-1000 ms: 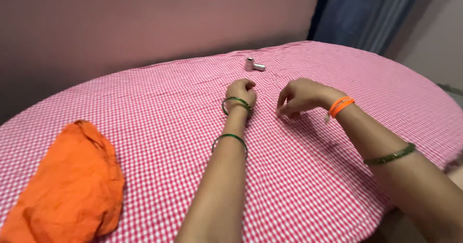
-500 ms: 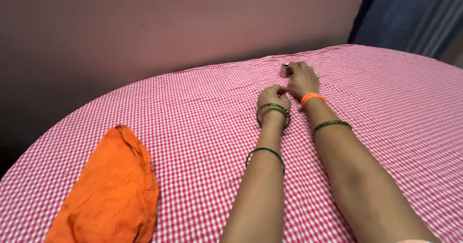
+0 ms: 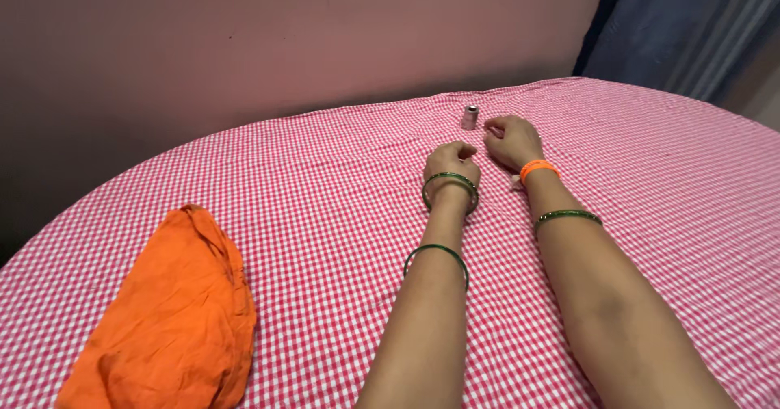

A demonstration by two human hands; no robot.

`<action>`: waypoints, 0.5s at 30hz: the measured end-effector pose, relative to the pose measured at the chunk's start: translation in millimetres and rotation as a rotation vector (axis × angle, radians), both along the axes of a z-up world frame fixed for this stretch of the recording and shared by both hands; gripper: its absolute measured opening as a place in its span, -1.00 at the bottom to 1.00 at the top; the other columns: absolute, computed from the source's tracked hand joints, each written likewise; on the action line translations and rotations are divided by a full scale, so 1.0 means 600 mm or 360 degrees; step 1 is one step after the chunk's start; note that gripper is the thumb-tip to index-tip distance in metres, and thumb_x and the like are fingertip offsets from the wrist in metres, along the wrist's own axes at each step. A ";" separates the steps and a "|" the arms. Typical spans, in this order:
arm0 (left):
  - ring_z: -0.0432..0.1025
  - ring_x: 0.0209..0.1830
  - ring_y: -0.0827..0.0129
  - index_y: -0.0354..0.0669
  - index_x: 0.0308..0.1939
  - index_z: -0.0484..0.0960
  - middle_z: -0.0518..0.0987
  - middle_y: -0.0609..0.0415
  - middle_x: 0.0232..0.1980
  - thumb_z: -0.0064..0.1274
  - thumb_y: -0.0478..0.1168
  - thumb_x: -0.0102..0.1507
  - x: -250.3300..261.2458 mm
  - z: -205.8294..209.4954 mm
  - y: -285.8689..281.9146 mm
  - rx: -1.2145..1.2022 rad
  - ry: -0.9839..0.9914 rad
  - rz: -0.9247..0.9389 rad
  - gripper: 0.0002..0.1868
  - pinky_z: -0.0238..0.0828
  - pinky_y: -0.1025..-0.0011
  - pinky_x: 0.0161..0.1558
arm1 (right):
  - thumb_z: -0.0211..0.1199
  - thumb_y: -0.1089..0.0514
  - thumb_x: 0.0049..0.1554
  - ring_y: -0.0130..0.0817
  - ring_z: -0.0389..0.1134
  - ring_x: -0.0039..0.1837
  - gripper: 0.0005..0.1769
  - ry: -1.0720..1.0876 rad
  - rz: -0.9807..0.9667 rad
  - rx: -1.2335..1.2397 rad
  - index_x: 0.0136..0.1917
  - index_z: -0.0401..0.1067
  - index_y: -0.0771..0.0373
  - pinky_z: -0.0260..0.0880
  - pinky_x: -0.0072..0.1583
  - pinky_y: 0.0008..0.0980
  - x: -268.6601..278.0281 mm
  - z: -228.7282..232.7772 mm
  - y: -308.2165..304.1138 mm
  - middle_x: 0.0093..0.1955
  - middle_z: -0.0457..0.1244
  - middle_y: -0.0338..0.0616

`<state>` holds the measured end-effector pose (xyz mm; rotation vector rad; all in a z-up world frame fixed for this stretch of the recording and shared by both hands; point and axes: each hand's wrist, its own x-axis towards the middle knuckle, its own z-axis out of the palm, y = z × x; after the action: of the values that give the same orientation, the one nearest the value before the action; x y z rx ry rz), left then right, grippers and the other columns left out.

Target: The person removes a red-and-white checkered tablecloth from a round table, wipes the table surface with an orange cloth, then spreads the tablecloth back over the table. Finally, the person places several metal tools and small white objects onto the table.

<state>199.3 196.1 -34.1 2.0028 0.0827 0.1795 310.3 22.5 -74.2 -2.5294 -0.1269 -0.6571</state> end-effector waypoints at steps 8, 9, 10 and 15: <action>0.60 0.03 0.26 0.04 -0.05 0.77 0.70 0.05 0.04 0.06 -0.32 0.20 0.036 -0.033 -0.007 0.0106 -0.0160 -0.0063 -0.70 0.49 0.32 0.15 | 0.12 0.14 0.10 0.07 0.38 0.22 -0.60 -0.0013 0.0304 -0.0467 0.17 0.55 0.25 0.34 0.27 -0.06 -0.100 0.020 -0.036 0.15 0.38 0.13; 0.61 0.04 0.25 0.04 -0.05 0.77 0.71 0.03 0.04 0.05 -0.32 0.20 0.047 -0.040 -0.009 0.0146 -0.0214 -0.0092 -0.69 0.49 0.32 0.16 | 0.12 0.13 0.12 0.08 0.37 0.21 -0.61 -0.0011 0.0268 -0.0528 0.18 0.55 0.23 0.34 0.26 -0.06 -0.122 0.027 -0.036 0.13 0.37 0.14; 0.61 0.04 0.25 0.03 -0.04 0.77 0.71 0.02 0.04 0.04 -0.33 0.20 0.052 -0.049 -0.011 0.0185 -0.0267 -0.0121 -0.68 0.50 0.32 0.17 | 0.13 0.12 0.14 0.09 0.36 0.20 -0.63 -0.0008 0.0232 -0.0590 0.18 0.55 0.22 0.34 0.24 -0.05 -0.146 0.034 -0.037 0.12 0.37 0.14; 0.61 0.03 0.24 0.05 -0.02 0.78 0.71 0.00 0.02 0.05 -0.29 0.19 0.045 -0.050 -0.032 0.0272 -0.0288 -0.0209 -0.68 0.50 0.33 0.15 | 0.37 0.11 0.07 -0.16 0.45 0.09 -0.70 0.0036 0.0155 -0.0143 0.08 0.59 0.19 0.44 0.17 -0.22 -0.249 0.064 -0.059 0.05 0.42 -0.03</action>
<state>226.2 176.7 -64.0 2.1440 -0.1846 0.2909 160.8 -13.1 -35.8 -2.5970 -0.2754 -0.5961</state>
